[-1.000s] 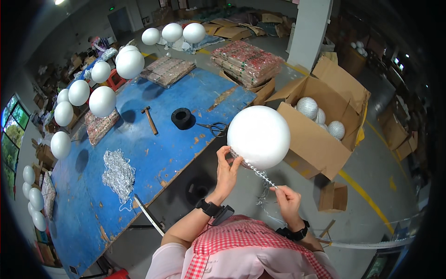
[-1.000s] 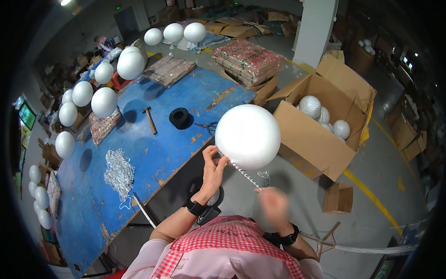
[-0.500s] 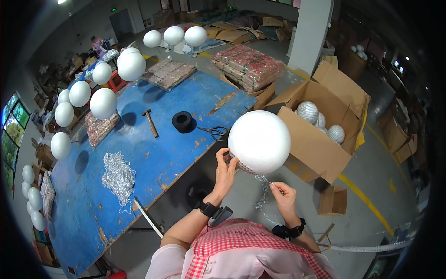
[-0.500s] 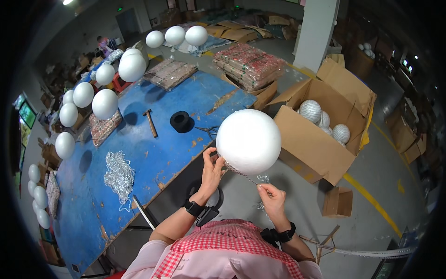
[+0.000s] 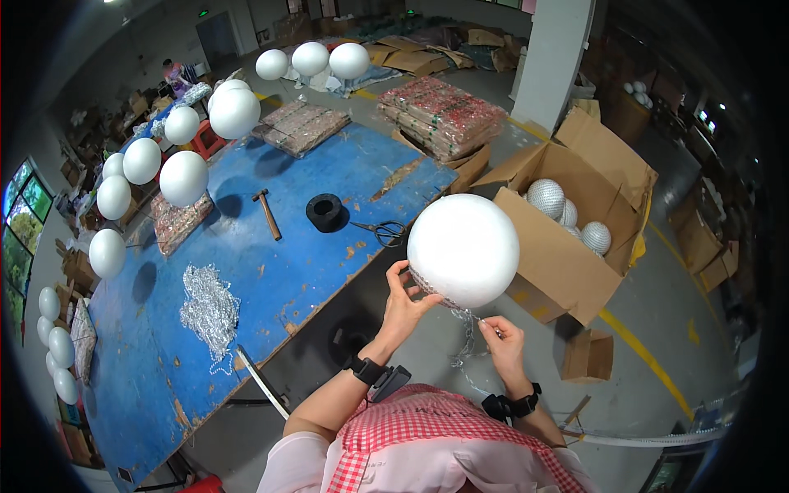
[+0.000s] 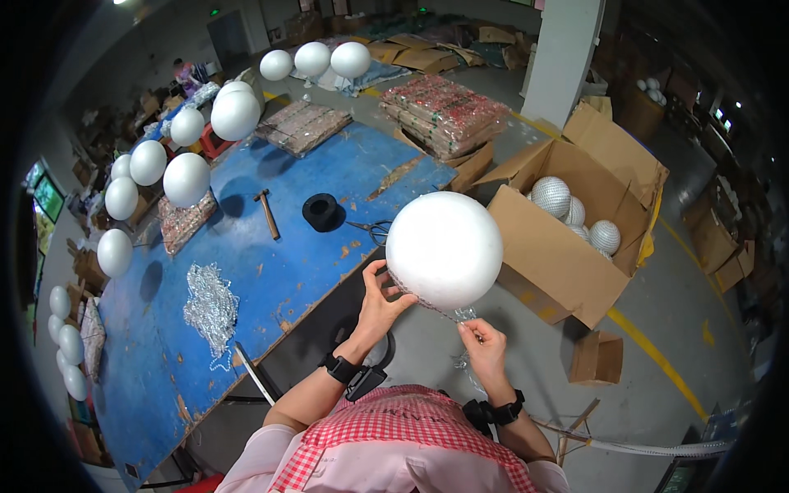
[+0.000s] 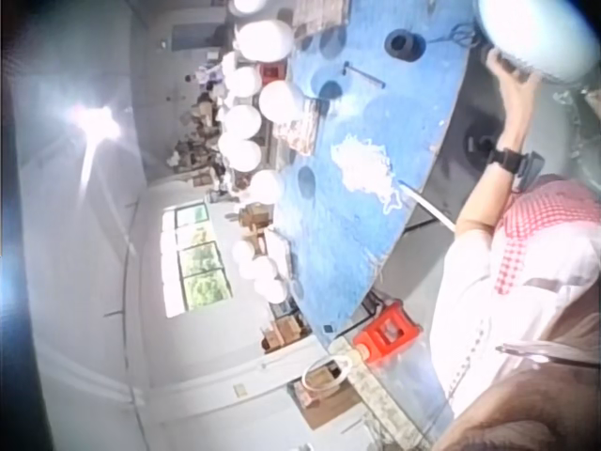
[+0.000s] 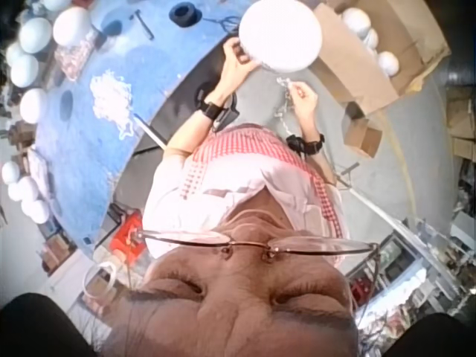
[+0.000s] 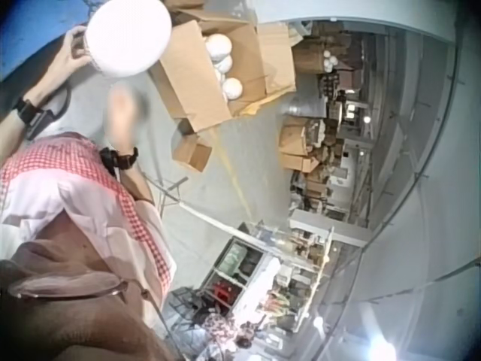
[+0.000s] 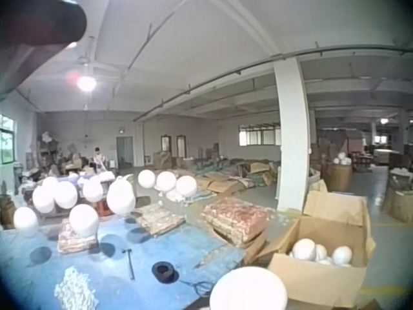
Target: The person wraps a string of beads around a white sphere, trims the strand with shears, and places the finished sphere into a cardboard box. They then set aside a plastic bag and begin wrapping a new string of beads around another white sphere.
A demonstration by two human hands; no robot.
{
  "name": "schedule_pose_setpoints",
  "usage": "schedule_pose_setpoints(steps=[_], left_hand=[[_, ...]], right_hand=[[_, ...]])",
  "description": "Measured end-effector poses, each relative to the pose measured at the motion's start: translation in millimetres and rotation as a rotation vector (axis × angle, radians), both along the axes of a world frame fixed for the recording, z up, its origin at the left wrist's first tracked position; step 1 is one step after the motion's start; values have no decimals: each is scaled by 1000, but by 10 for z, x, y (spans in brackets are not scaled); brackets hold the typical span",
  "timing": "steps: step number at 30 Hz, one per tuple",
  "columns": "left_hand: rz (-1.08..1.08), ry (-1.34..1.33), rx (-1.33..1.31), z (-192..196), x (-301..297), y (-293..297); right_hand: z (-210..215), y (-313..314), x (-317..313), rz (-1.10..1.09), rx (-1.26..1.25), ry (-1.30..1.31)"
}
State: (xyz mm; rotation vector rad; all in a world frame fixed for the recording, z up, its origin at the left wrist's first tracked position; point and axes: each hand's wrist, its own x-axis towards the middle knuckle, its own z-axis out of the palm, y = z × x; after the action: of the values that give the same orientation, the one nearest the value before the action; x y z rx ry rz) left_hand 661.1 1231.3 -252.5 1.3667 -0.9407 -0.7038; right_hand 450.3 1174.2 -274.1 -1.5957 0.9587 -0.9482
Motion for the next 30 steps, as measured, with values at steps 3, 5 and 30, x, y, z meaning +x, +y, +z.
schedule_pose_setpoints(steps=[3,5,30], left_hand=[[17,26,8,-41,22,-11],[13,162,21,-78,48,-24],[-25,602,42,-10,119,-29]], right_hand=[[3,-21,36,-12,74,53],[-114,-92,37,24,-52,211],[768,302,-265,507,-37,48]])
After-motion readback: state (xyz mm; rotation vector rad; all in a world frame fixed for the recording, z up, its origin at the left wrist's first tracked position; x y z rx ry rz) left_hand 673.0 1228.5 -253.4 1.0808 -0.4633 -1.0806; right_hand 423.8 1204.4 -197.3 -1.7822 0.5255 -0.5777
